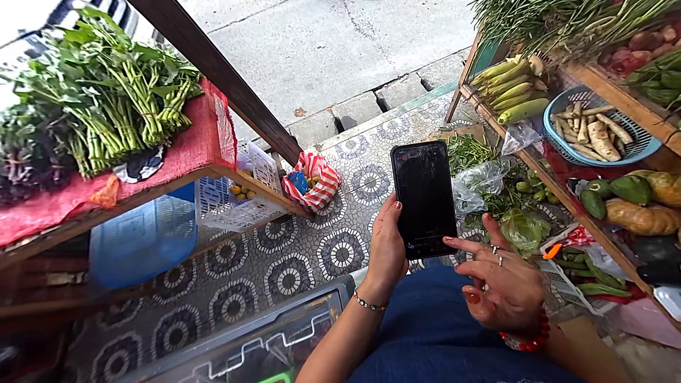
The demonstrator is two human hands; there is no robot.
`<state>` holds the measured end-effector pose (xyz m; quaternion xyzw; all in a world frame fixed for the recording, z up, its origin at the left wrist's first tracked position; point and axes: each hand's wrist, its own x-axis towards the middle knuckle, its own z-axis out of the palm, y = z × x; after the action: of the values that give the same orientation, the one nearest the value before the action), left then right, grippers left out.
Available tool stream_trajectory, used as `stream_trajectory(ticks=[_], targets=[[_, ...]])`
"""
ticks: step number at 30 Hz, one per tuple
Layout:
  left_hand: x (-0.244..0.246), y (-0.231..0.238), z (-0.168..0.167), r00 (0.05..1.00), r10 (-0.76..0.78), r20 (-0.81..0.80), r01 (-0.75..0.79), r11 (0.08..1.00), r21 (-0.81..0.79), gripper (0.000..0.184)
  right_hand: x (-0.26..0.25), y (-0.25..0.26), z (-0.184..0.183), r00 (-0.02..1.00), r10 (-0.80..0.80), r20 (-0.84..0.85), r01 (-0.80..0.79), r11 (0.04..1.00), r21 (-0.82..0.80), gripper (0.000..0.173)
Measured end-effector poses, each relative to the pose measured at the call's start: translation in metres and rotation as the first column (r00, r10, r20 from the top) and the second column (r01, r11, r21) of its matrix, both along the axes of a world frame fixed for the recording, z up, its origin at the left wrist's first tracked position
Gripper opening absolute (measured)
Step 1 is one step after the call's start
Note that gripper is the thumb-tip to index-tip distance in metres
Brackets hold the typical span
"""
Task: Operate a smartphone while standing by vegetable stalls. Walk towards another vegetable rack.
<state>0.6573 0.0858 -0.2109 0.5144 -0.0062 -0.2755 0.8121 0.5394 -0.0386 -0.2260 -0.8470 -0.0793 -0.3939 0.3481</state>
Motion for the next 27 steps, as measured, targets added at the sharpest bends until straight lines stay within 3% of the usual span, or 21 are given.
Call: stream_trajectory(ticks=[9,27], targets=[[-0.002,-0.004,0.000,1.000,-0.003,0.008,0.003,1.000,-0.006,0.048,0.006,0.016,-0.007,0.999,0.047,-0.001,-0.046,0.992,-0.115,0.055],[0.000,-0.003,-0.002,0.999,0.025,-0.029,-0.026,0.999,-0.030,0.047,0.000,0.006,0.002,1.000,0.019,-0.005,-0.019,0.999,-0.043,0.051]])
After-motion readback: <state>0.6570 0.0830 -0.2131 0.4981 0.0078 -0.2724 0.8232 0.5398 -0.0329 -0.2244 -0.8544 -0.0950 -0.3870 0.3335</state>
